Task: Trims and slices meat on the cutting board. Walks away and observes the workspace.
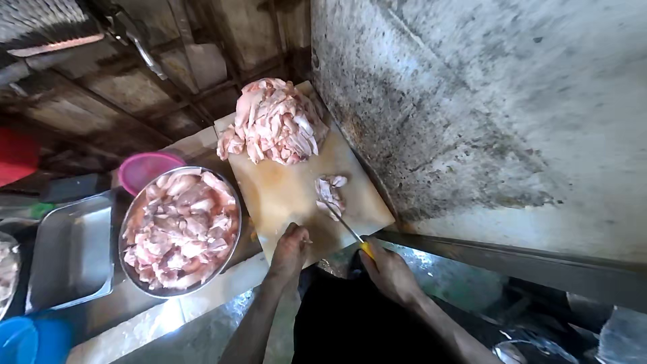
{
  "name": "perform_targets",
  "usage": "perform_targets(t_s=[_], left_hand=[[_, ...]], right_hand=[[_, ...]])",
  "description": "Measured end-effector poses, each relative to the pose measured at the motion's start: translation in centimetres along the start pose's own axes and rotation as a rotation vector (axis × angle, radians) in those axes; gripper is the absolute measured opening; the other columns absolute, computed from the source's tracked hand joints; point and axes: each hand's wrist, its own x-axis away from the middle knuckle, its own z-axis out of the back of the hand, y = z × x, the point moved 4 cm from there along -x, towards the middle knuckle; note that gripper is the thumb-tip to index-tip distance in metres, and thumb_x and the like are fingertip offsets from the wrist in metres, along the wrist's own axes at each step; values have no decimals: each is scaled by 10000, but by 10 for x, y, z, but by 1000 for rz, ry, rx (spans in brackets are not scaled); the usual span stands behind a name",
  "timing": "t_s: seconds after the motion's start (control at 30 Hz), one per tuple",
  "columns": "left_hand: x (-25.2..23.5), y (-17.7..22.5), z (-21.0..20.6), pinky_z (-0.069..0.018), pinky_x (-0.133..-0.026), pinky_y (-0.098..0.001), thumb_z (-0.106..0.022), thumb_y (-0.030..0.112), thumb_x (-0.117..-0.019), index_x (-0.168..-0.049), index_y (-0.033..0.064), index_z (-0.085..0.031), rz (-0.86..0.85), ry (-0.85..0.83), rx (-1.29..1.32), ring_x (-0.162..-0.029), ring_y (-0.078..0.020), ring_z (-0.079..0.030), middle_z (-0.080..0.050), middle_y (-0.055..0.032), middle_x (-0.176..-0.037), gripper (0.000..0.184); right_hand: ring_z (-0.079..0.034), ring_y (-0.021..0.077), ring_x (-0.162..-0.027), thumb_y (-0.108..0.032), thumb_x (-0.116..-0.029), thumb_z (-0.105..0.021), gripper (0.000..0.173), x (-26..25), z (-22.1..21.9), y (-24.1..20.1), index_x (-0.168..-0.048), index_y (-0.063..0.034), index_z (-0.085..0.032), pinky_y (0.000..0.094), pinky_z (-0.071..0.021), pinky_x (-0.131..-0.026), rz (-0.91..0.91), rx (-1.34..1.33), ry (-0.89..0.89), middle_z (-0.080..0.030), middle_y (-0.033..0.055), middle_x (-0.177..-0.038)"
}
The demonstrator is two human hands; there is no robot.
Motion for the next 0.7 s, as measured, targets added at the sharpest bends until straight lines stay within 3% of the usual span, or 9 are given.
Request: perform_targets(t_s=[0.07, 0.13, 0.2, 0.3, 0.43, 0.57, 0.7], left_hand=[[14, -10, 11, -614, -748, -332, -716, 116, -928, -1016, 69, -693, -100, 186, 315, -837, -146, -673, -668, -61, -1034, 102], [16, -23, 14, -618, -699, -326, -740, 57, -893, -1004, 104, -681, -134, 291, 490, -813, -133, -667, -664, -28, -1028, 135], [18, -42, 6, -621, -719, -331, -739, 46, -882, -1015, 96, -695, -70, 300, 460, -824, -138, -676, -669, -39, -1037, 149], [28, -64, -4, -615, -869, -338, -693, 121, -933, -1095, 93, -737, 163, 159, 189, -937, -140, -704, -698, -62, -1109, 170], [37, -73, -3, -609, -859, -344, -715, 132, -911, -1084, 86, -739, 258, 205, 202, -917, -147, -705, -708, -74, -1070, 181], [27, -69, -4, -619, -851, -339, -779, 202, -909, -1067, 102, -737, 269, 248, 222, -904, -135, -703, -702, -52, -1040, 192], [14, -59, -12, -608, -899, -367, -756, 236, -937, -1113, 94, -740, 259, 199, 189, -938, -155, -719, -729, -65, -1050, 227]], right_hand=[[-713, 271, -697, -360, -1040, -519, 383, 16, 2, 1, -1310, -112, -630, 492, -600, -638, 39, -57, 116, -716, 100, -823], [-685, 226, -635, -353, -1035, -528, 367, 18, 0, 2, -1284, -107, -637, 454, -591, -587, 61, -85, 176, -695, 72, -776], [-685, 223, -639, -363, -1041, -516, 372, 17, -10, 3, -1294, -116, -632, 453, -589, -590, 43, -81, 146, -696, 70, -780], [-703, 251, -688, -379, -1043, -502, 402, 18, -22, 0, -1350, -145, -613, 482, -592, -633, -15, -65, 58, -712, 81, -824], [-680, 222, -632, -371, -1037, -511, 415, 21, -28, -8, -1356, -123, -602, 450, -584, -589, 1, -79, 91, -695, 63, -781], [-730, 293, -810, -358, -1049, -497, 442, 15, -43, -22, -1435, -146, -540, 504, -604, -736, -14, -46, -139, -731, 121, -940], [-731, 353, -914, -328, -1056, -473, 442, 13, -72, -37, -1455, -139, -505, 541, -590, -813, -20, -8, -305, -725, 168, -1027]])
